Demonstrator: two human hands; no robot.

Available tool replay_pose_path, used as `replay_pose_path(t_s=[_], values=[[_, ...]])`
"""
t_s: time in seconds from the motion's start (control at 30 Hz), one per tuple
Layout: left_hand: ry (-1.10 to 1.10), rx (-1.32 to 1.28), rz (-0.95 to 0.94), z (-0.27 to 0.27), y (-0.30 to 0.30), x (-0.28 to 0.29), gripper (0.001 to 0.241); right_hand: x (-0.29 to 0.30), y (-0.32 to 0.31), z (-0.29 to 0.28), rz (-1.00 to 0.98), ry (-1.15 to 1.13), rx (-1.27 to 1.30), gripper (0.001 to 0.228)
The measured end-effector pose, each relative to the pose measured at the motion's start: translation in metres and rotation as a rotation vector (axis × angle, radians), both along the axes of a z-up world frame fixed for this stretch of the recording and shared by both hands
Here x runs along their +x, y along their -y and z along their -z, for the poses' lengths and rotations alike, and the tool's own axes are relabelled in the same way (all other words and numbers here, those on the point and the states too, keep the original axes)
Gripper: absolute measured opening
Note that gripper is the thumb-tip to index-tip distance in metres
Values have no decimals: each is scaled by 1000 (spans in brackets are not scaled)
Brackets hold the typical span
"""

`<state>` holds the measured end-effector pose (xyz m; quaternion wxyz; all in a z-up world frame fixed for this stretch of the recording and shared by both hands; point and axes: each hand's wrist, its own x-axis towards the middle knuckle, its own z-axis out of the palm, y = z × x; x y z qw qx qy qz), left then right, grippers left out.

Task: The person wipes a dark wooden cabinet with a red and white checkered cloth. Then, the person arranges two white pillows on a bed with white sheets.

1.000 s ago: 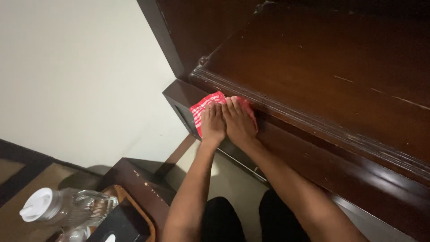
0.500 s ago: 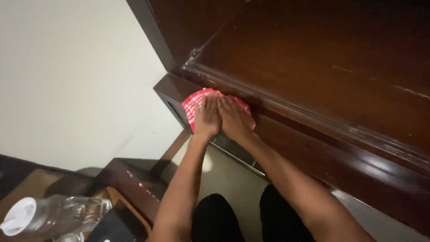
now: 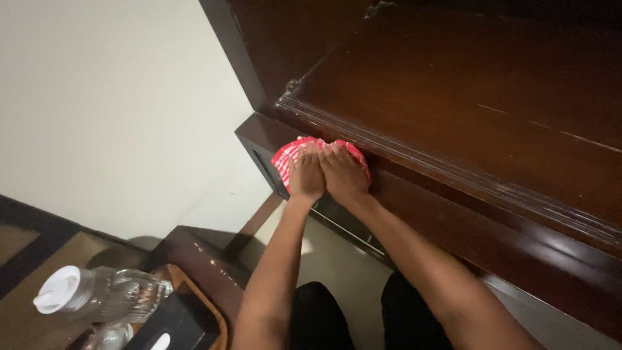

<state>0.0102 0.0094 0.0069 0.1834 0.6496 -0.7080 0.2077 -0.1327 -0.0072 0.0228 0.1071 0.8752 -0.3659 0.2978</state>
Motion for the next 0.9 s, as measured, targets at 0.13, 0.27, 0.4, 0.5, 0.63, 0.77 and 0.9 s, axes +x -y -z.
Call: replay_pose_path(t_s=[0.13,0.27,0.4,0.5,0.63,0.77,0.9], values=[[-9,57,-38,-6,-15,-5,62,-9,-28,-26,67,-155,-221,51],[-23,138,-33,-22,-19,-11,65,-19,-29,-38,1,-82,-184,50],[-27,128,-38,0,-9,-7,57,-22,-24,-27,-53,5,-57,56],[-180,145,-11,-13,-11,-9,59,-25,-31,-44,-61,-47,39,57],[-44,156,-48,-13,-9,-6,60,-21,-19,-32,-107,-21,88,56],[-4,88,70,-27,-3,1,59,-17,-16,-34,-75,62,220,58],[-115,81,255,-34,10,13,52,-11,-15,-36,-78,147,278,58]])
